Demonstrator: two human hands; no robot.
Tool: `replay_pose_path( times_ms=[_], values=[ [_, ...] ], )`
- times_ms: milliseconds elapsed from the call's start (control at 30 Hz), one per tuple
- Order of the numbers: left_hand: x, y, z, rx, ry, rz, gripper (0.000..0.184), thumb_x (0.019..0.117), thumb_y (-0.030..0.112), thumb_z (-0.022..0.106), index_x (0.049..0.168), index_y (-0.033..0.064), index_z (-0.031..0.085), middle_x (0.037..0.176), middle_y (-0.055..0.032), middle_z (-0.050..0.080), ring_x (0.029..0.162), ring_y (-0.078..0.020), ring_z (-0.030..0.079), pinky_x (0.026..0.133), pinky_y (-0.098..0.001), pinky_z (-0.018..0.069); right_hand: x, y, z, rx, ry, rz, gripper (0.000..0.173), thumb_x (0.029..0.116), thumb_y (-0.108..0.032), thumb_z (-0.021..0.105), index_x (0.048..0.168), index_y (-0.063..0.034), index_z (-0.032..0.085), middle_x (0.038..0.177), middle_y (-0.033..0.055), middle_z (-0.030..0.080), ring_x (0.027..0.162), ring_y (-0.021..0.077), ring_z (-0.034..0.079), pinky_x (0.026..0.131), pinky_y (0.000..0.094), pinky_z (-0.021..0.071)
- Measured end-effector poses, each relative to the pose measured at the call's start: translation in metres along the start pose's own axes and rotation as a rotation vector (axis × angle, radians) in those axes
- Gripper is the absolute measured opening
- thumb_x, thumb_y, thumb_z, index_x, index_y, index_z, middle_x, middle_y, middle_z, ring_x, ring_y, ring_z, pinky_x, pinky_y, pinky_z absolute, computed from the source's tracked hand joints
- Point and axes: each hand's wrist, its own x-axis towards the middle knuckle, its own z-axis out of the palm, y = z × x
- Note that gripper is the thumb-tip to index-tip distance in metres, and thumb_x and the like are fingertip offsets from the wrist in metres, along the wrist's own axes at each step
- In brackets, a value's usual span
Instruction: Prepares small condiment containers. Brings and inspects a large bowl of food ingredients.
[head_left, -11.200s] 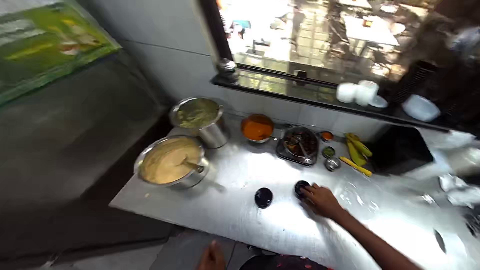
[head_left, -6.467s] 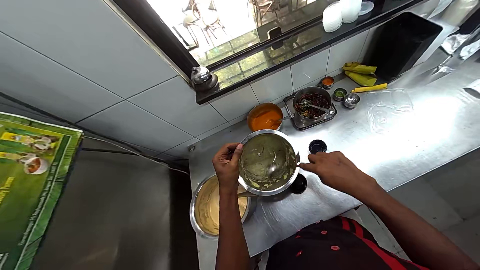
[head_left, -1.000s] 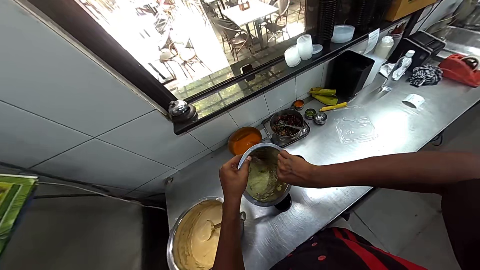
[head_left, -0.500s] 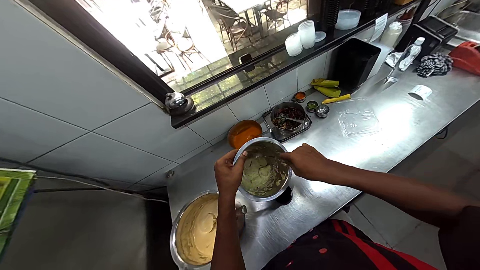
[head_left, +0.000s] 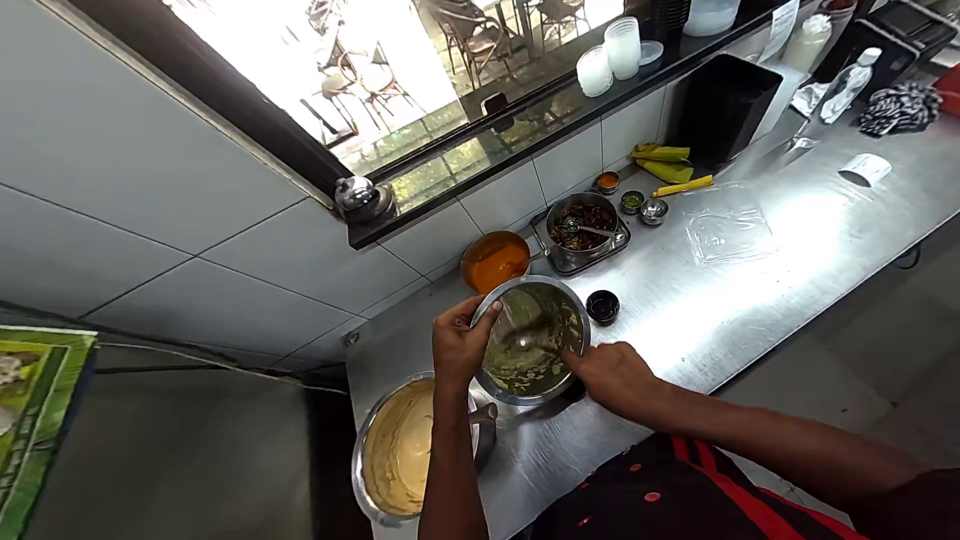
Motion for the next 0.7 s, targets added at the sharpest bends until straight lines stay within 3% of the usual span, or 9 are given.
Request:
replay_pose_path(
  times_ms=[100, 167, 267, 367, 400, 533, 633, 700],
  values=[
    [0.001, 0.003, 0.001, -0.015, -0.024, 0.007, 0.015, 0.0976, 0.020, 0.071, 0.108, 0.0118, 0.076, 0.092, -0.0017, 0.076, 0.077, -0.0109, 0.071, 0.072, -0.0324, 0.0611, 0.026, 0.007, -0.009, 0.001, 0.018, 0.090, 0.046, 0.0939, -0.001, 0.060, 0.138, -0.0135, 0.060, 0.086, 0.0165, 0.068, 0.072, 0.0342, 0.069, 0.057, 0.0461, 0.0544],
    [0.002, 0.005, 0.002, -0.018, -0.025, 0.002, 0.014, 0.0976, 0.020, 0.071, 0.108, 0.0114, 0.076, 0.091, -0.0021, 0.076, 0.076, -0.0112, 0.071, 0.070, -0.0324, 0.0605, 0.032, 0.005, 0.000, -0.002, 0.019, 0.104, 0.049, 0.0950, -0.001, 0.058, 0.142, -0.0136, 0.057, 0.085, 0.0163, 0.068, 0.073, 0.0345, 0.069, 0.058, 0.0457, 0.0541],
    [0.005, 0.004, 0.000, -0.029, -0.014, -0.011, 0.014, 0.0973, 0.020, 0.072, 0.108, 0.0121, 0.076, 0.089, -0.0019, 0.076, 0.073, -0.0113, 0.071, 0.067, -0.0311, 0.0607, 0.015, -0.003, 0.019, -0.004, 0.089, 0.017, 0.044, 0.0887, -0.003, 0.067, 0.131, -0.0136, 0.065, 0.075, 0.0107, 0.065, 0.063, 0.0292, 0.067, 0.051, 0.0439, 0.0524],
    [0.005, 0.001, -0.004, -0.058, -0.011, -0.026, 0.015, 0.0972, 0.020, 0.072, 0.109, 0.0120, 0.076, 0.089, -0.0024, 0.076, 0.072, -0.0125, 0.071, 0.065, -0.0314, 0.0603, 0.003, -0.003, 0.014, 0.020, 0.002, -0.042, 0.024, 0.0893, -0.007, 0.067, 0.111, -0.0159, 0.069, 0.074, 0.0072, 0.066, 0.065, 0.0265, 0.067, 0.052, 0.0438, 0.0517],
    [0.005, 0.000, -0.005, -0.062, -0.011, -0.028, 0.015, 0.0972, 0.021, 0.072, 0.109, 0.0125, 0.077, 0.089, -0.0023, 0.076, 0.071, -0.0125, 0.070, 0.064, -0.0312, 0.0602, 0.004, -0.003, 0.006, 0.038, -0.026, -0.030, 0.022, 0.0897, -0.007, 0.067, 0.110, -0.0164, 0.070, 0.075, 0.0078, 0.067, 0.067, 0.0275, 0.067, 0.053, 0.0451, 0.0520],
    [0.002, -0.003, -0.004, -0.053, -0.022, -0.017, 0.015, 0.0980, 0.021, 0.070, 0.110, 0.0137, 0.076, 0.091, -0.0022, 0.075, 0.073, -0.0116, 0.070, 0.065, -0.0301, 0.0595, 0.030, -0.001, -0.012, 0.065, -0.048, 0.102, 0.046, 0.0962, -0.004, 0.057, 0.140, -0.0182, 0.061, 0.088, 0.0154, 0.069, 0.076, 0.0343, 0.070, 0.060, 0.0481, 0.0542],
    [0.004, -0.002, -0.005, -0.044, -0.020, -0.019, 0.016, 0.0980, 0.022, 0.071, 0.110, 0.0133, 0.076, 0.091, -0.0023, 0.075, 0.072, -0.0119, 0.070, 0.065, -0.0307, 0.0598, 0.033, -0.005, -0.005, 0.031, -0.024, 0.104, 0.045, 0.0935, -0.002, 0.060, 0.137, -0.0135, 0.061, 0.083, 0.0152, 0.068, 0.074, 0.0340, 0.070, 0.059, 0.0473, 0.0540],
    [0.005, -0.004, -0.007, -0.038, -0.021, -0.026, 0.016, 0.0984, 0.023, 0.070, 0.109, 0.0130, 0.076, 0.091, -0.0027, 0.075, 0.072, -0.0128, 0.070, 0.066, -0.0326, 0.0601, 0.018, -0.007, 0.005, 0.025, 0.008, 0.022, 0.036, 0.0876, -0.004, 0.067, 0.123, -0.0124, 0.068, 0.075, 0.0112, 0.066, 0.066, 0.0304, 0.068, 0.053, 0.0459, 0.0526]
  ],
)
